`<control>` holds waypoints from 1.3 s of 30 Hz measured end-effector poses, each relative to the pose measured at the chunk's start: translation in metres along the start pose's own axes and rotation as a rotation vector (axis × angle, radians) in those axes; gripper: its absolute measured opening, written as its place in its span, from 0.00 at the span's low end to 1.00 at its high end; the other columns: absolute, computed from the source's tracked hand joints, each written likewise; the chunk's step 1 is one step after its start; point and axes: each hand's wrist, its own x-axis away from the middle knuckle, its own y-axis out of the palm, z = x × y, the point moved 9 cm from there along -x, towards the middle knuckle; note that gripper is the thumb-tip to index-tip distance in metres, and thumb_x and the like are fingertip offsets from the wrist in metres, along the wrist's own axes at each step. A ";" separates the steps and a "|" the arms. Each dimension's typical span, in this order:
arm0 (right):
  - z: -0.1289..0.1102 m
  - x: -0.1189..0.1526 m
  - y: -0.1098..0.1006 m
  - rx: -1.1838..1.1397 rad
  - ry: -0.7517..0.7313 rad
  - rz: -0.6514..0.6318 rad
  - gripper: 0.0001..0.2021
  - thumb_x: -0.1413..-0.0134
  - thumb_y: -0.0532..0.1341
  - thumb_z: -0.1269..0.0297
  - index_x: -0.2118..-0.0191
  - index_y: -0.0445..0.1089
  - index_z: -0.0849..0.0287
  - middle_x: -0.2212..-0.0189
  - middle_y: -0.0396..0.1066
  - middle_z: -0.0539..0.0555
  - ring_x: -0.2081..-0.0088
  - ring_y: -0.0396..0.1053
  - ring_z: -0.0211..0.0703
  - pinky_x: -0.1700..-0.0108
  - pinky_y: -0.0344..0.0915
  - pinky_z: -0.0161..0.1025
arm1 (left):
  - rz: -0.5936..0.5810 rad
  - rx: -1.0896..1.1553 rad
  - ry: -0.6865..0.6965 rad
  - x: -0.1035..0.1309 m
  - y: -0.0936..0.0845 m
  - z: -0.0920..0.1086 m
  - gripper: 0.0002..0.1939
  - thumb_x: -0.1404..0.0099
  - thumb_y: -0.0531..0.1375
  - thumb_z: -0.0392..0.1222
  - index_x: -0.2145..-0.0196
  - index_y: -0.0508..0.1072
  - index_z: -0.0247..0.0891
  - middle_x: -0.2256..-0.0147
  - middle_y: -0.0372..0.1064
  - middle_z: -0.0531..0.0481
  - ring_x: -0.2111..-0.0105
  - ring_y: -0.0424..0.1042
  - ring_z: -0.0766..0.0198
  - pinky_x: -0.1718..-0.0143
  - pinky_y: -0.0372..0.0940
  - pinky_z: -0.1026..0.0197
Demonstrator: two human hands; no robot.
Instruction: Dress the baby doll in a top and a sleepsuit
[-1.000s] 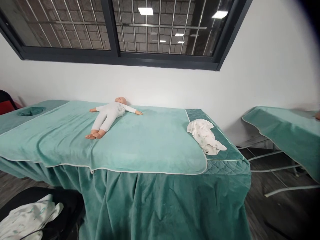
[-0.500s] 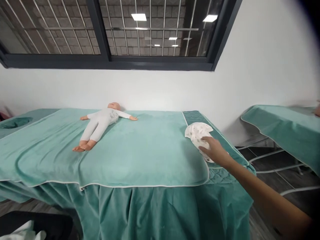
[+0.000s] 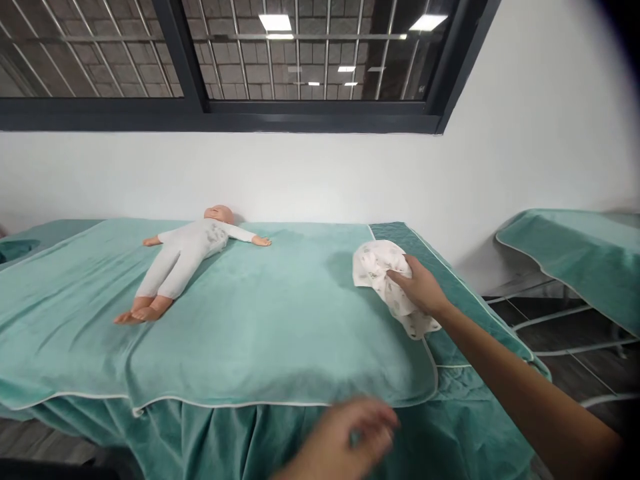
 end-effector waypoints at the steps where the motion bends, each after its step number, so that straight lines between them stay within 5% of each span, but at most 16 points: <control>1: -0.018 0.005 0.006 -0.130 -0.039 -0.047 0.28 0.45 0.61 0.48 0.42 0.64 0.55 0.48 0.72 0.58 0.48 0.69 0.56 0.45 0.63 0.48 | 0.203 -0.006 0.065 -0.012 -0.039 0.009 0.19 0.36 0.58 0.60 0.53 0.75 0.50 0.53 0.73 0.46 0.50 0.71 0.52 0.43 0.61 0.44; 3: -0.052 0.020 0.027 -0.405 -0.065 -0.186 0.25 0.47 0.63 0.47 0.47 0.67 0.56 0.51 0.74 0.55 0.51 0.71 0.53 0.48 0.65 0.46 | 0.470 0.013 0.169 -0.028 -0.098 0.025 0.23 0.36 0.60 0.57 0.47 0.71 0.48 0.48 0.70 0.44 0.43 0.66 0.51 0.40 0.59 0.46; 5: -0.078 0.038 0.056 -0.708 -0.003 -0.355 0.25 0.47 0.63 0.48 0.47 0.68 0.56 0.55 0.75 0.55 0.56 0.73 0.50 0.54 0.68 0.44 | 0.654 0.038 0.239 -0.036 -0.139 0.037 0.33 0.40 0.64 0.55 0.39 0.61 0.50 0.39 0.62 0.45 0.39 0.61 0.51 0.40 0.60 0.48; 7: -0.096 0.060 0.091 -0.912 0.101 -0.549 0.24 0.46 0.63 0.48 0.47 0.69 0.56 0.58 0.77 0.55 0.61 0.74 0.49 0.60 0.70 0.42 | 0.699 0.088 0.304 -0.041 -0.158 0.047 0.40 0.41 0.66 0.54 0.36 0.54 0.50 0.35 0.55 0.45 0.38 0.59 0.51 0.41 0.61 0.51; 11: -0.111 0.087 0.144 -1.067 0.222 -0.796 0.20 0.47 0.63 0.48 0.56 0.75 0.58 0.64 0.77 0.56 0.63 0.74 0.50 0.60 0.70 0.44 | 0.644 0.149 0.375 -0.046 -0.164 0.055 0.38 0.40 0.65 0.53 0.37 0.55 0.46 0.36 0.58 0.45 0.38 0.60 0.52 0.41 0.61 0.53; 13: -0.108 0.080 0.154 -1.033 0.187 -0.754 0.19 0.50 0.65 0.48 0.60 0.76 0.58 0.64 0.77 0.55 0.60 0.73 0.51 0.57 0.69 0.45 | 0.719 0.111 0.333 -0.045 -0.173 0.051 0.34 0.39 0.64 0.54 0.39 0.58 0.46 0.40 0.62 0.45 0.42 0.64 0.53 0.44 0.62 0.53; 16: -0.086 0.055 0.148 -0.871 0.203 -0.518 0.17 0.53 0.67 0.49 0.64 0.75 0.57 0.66 0.77 0.54 0.61 0.73 0.51 0.57 0.69 0.45 | 0.859 -0.107 0.251 -0.043 -0.194 0.046 0.23 0.37 0.62 0.54 0.48 0.67 0.42 0.47 0.67 0.43 0.49 0.68 0.54 0.48 0.64 0.52; 19: -0.070 0.038 0.119 -0.696 0.218 -0.243 0.18 0.48 0.62 0.48 0.61 0.72 0.57 0.63 0.75 0.54 0.59 0.72 0.49 0.57 0.68 0.45 | 0.976 -0.437 0.335 -0.040 -0.210 0.059 0.17 0.37 0.62 0.49 0.53 0.70 0.40 0.46 0.63 0.42 0.43 0.63 0.53 0.43 0.58 0.51; 21: -0.084 0.037 0.091 -0.581 0.053 -0.088 0.16 0.44 0.60 0.50 0.56 0.71 0.56 0.55 0.73 0.54 0.54 0.71 0.47 0.52 0.67 0.45 | 0.962 -0.554 0.396 -0.047 -0.212 0.065 0.19 0.36 0.61 0.48 0.49 0.68 0.41 0.44 0.62 0.43 0.42 0.61 0.54 0.42 0.57 0.52; 24: -0.124 0.048 0.073 -0.459 -0.241 -0.085 0.13 0.40 0.58 0.55 0.52 0.69 0.52 0.52 0.71 0.54 0.53 0.70 0.45 0.49 0.66 0.44 | 0.869 -0.597 0.364 -0.066 -0.209 0.063 0.19 0.34 0.59 0.50 0.48 0.68 0.42 0.49 0.68 0.44 0.50 0.67 0.56 0.49 0.61 0.54; 28: -0.142 0.049 0.095 -0.163 -0.410 -0.142 0.14 0.42 0.59 0.63 0.50 0.67 0.53 0.50 0.69 0.57 0.50 0.68 0.50 0.48 0.65 0.49 | 0.881 -0.733 0.274 -0.080 -0.206 0.060 0.09 0.35 0.59 0.44 0.58 0.74 0.42 0.55 0.72 0.47 0.57 0.69 0.57 0.54 0.60 0.55; 31: -0.117 0.033 0.113 -0.105 -0.296 -0.109 0.14 0.45 0.62 0.60 0.53 0.67 0.56 0.51 0.68 0.59 0.54 0.69 0.50 0.50 0.66 0.51 | 0.875 -0.629 0.301 -0.079 -0.209 0.054 0.08 0.34 0.55 0.41 0.61 0.74 0.42 0.60 0.72 0.49 0.61 0.69 0.61 0.57 0.60 0.58; 36: -0.070 0.027 0.125 -0.394 -0.027 -0.065 0.15 0.39 0.55 0.51 0.55 0.67 0.56 0.59 0.70 0.56 0.58 0.70 0.46 0.54 0.68 0.47 | 0.987 -0.193 0.309 -0.062 -0.229 0.035 0.11 0.32 0.54 0.48 0.64 0.72 0.40 0.67 0.70 0.53 0.67 0.66 0.64 0.63 0.60 0.62; 39: -0.069 0.035 0.123 -0.363 -0.118 -0.017 0.15 0.42 0.58 0.55 0.51 0.66 0.55 0.50 0.66 0.59 0.50 0.66 0.49 0.50 0.67 0.47 | 1.051 0.007 0.323 -0.052 -0.236 0.029 0.12 0.33 0.56 0.51 0.65 0.70 0.39 0.68 0.68 0.54 0.67 0.65 0.66 0.64 0.60 0.65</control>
